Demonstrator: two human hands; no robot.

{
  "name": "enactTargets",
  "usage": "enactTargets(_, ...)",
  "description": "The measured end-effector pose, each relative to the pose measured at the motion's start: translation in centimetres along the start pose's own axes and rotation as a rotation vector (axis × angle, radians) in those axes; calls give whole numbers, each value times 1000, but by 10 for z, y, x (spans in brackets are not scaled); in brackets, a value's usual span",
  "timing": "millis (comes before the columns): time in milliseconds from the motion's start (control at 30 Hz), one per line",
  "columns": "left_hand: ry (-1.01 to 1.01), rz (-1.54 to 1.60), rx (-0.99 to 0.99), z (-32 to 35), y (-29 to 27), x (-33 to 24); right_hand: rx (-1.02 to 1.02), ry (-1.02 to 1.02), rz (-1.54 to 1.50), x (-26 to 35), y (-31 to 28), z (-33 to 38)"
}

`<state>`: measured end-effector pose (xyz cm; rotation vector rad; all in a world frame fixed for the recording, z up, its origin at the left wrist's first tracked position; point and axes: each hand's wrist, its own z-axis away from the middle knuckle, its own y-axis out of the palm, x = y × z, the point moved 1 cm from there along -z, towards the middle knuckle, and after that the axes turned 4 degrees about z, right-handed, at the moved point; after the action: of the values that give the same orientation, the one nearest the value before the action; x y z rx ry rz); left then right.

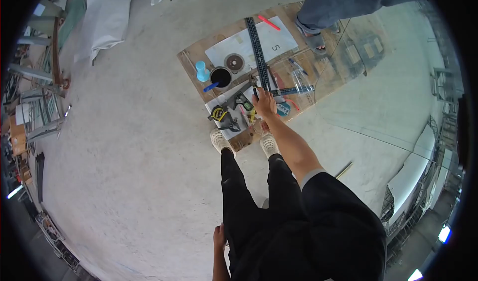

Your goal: The recorder uses a glass cutter tool to score and cut a large piece of glass.

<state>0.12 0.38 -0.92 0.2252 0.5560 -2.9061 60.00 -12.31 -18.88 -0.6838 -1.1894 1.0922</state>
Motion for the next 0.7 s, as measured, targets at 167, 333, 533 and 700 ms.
enactTargets(167, -84, 313, 121, -58, -88, -88, -160, 51, 67, 42, -1, -35)
enactTargets(333, -82, 387, 114, -65, -114, -107, -208, -169, -320, 134, -57, 12)
enactTargets(533, 80, 355, 257, -94, -116, -186, -61, -437, -134, 214, -98, -5)
enactTargets(700, 150, 312, 340, -94, -134, -221, -272, -298, -142, 215, -109, -30)
